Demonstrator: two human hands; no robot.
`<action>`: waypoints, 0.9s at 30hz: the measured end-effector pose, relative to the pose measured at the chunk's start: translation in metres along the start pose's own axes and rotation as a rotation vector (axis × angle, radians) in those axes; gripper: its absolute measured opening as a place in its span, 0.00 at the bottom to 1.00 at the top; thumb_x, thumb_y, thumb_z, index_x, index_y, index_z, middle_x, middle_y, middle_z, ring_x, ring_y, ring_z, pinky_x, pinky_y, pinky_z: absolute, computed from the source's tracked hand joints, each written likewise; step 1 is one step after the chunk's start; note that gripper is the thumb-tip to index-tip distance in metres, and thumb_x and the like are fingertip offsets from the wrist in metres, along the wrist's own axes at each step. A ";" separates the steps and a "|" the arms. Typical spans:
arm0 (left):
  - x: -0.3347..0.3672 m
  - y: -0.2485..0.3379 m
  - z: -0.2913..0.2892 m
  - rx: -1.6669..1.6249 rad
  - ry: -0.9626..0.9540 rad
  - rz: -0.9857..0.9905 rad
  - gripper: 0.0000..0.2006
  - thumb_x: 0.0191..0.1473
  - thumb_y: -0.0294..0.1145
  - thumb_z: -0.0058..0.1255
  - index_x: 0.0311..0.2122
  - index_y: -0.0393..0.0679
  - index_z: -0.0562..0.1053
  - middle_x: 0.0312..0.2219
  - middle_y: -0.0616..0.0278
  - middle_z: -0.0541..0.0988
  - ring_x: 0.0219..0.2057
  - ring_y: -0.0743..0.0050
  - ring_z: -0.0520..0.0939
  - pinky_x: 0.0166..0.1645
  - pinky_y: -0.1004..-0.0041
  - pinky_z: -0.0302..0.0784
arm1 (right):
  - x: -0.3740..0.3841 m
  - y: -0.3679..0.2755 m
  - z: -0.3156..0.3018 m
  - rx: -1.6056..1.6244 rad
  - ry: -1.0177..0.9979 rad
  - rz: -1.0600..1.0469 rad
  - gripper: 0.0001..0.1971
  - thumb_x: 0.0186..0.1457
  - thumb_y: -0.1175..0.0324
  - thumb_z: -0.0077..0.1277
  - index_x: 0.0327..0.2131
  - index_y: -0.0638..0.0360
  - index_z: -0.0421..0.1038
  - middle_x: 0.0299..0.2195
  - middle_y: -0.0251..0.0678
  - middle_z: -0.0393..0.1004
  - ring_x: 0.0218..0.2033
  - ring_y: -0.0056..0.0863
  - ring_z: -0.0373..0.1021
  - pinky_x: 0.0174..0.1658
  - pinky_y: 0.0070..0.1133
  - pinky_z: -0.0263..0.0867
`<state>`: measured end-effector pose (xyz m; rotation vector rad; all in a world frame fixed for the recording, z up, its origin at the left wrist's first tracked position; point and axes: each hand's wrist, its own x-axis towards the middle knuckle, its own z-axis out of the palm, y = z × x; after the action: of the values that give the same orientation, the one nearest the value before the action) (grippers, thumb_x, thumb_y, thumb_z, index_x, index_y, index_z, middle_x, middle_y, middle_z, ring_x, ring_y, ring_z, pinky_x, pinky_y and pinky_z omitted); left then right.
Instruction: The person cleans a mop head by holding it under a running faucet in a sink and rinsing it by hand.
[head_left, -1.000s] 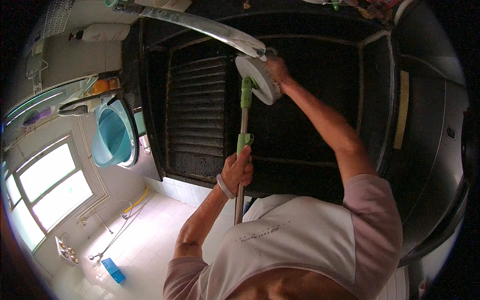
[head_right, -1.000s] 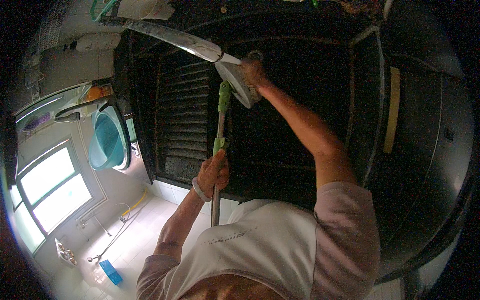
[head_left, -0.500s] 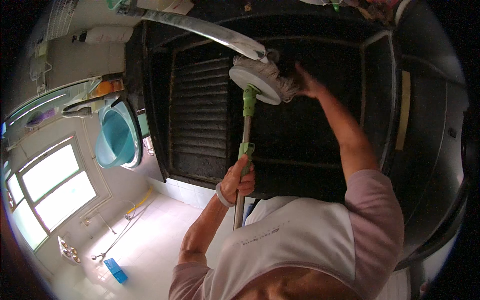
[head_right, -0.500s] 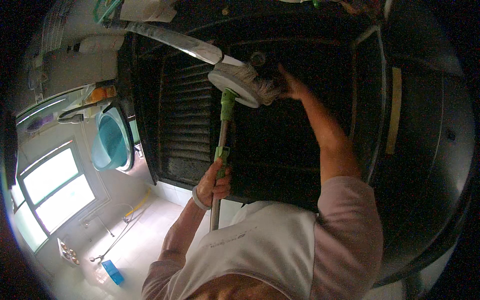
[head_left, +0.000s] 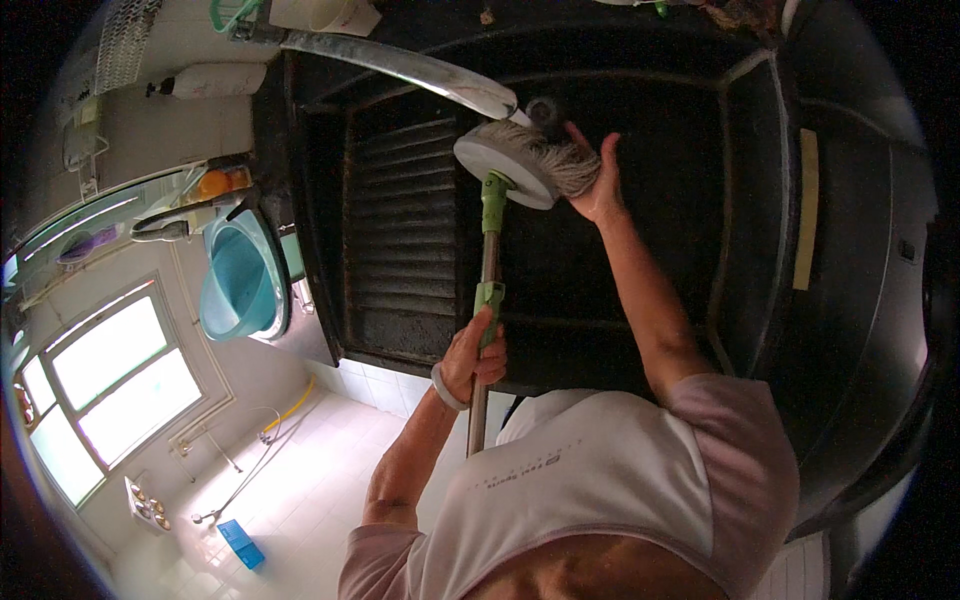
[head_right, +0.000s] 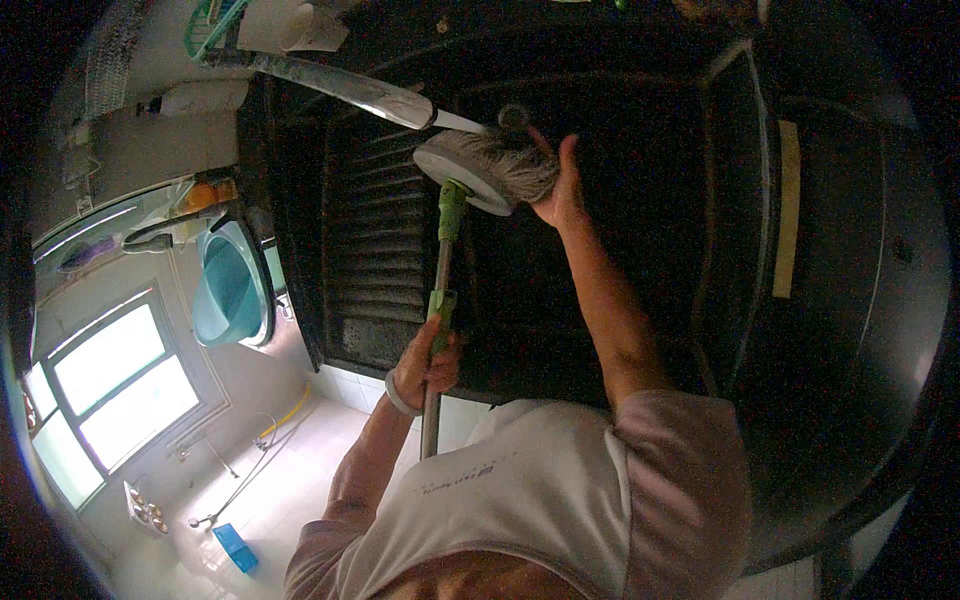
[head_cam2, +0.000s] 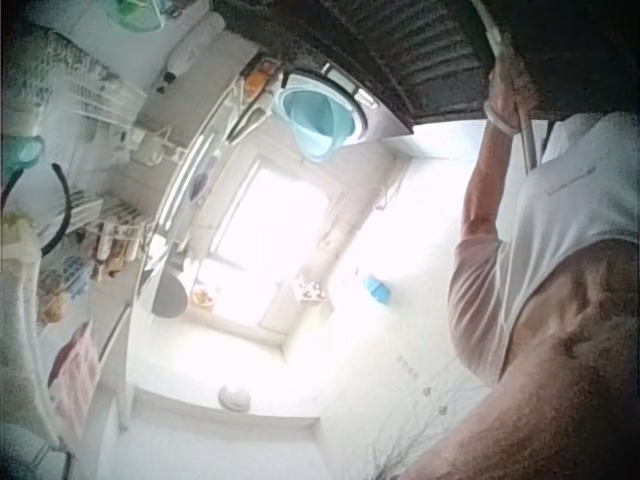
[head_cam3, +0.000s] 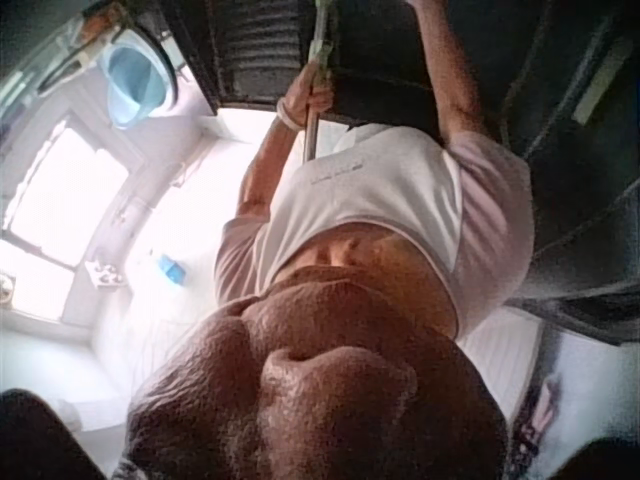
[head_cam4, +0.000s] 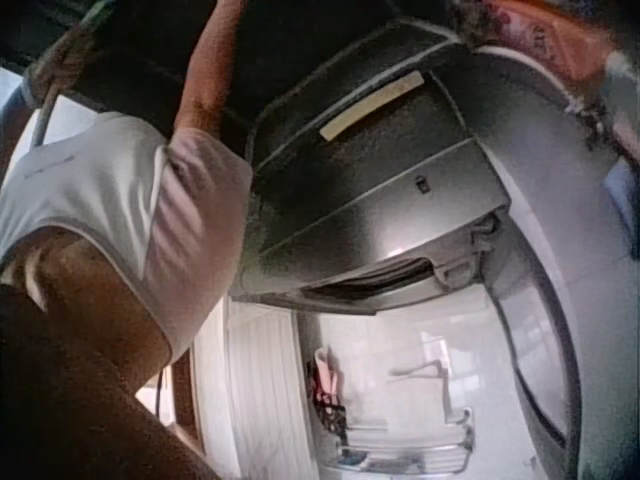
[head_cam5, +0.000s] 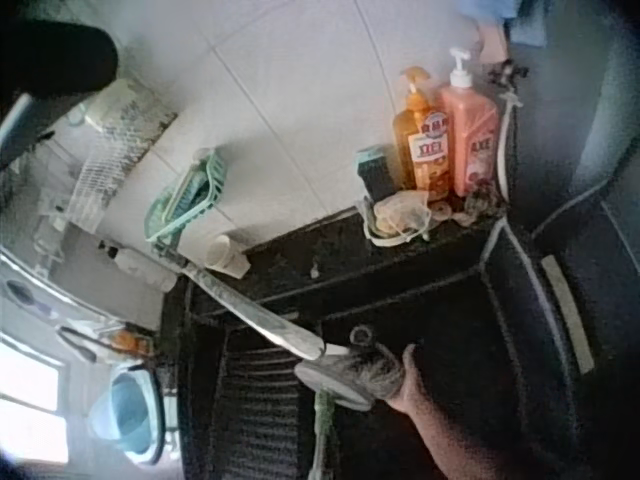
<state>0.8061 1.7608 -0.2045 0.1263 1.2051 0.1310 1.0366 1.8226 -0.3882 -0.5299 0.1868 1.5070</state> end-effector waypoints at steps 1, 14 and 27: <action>0.001 0.002 0.003 0.057 0.051 0.002 0.18 0.48 0.53 0.40 0.24 0.48 0.62 0.09 0.75 0.55 0.08 0.89 0.54 0.10 0.85 0.48 | 0.006 -0.004 0.000 -0.108 -0.043 -0.013 0.43 0.40 0.31 0.29 0.53 0.54 0.50 0.50 0.42 0.55 0.51 0.36 0.53 0.51 0.32 0.50; -0.003 0.006 0.025 0.162 0.172 0.028 0.17 0.49 0.51 0.41 0.24 0.46 0.61 0.09 0.73 0.57 0.07 0.87 0.55 0.10 0.84 0.49 | 0.055 0.022 -0.002 -0.508 0.132 -0.149 0.12 0.47 0.63 0.43 0.23 0.63 0.70 0.16 0.30 0.66 0.14 0.17 0.57 0.18 0.19 0.56; -0.009 0.018 0.036 0.380 0.222 0.220 0.15 0.50 0.47 0.42 0.24 0.46 0.59 0.10 0.73 0.59 0.08 0.87 0.58 0.10 0.83 0.53 | -0.010 0.038 -0.023 -0.459 0.160 -0.181 0.13 0.50 0.62 0.42 0.36 0.59 0.64 0.38 0.37 0.64 0.40 0.26 0.61 0.39 0.27 0.59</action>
<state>0.8363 1.7756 -0.1801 0.5908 1.4266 0.1090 1.0031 1.8024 -0.4120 -1.0085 -0.0871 1.3300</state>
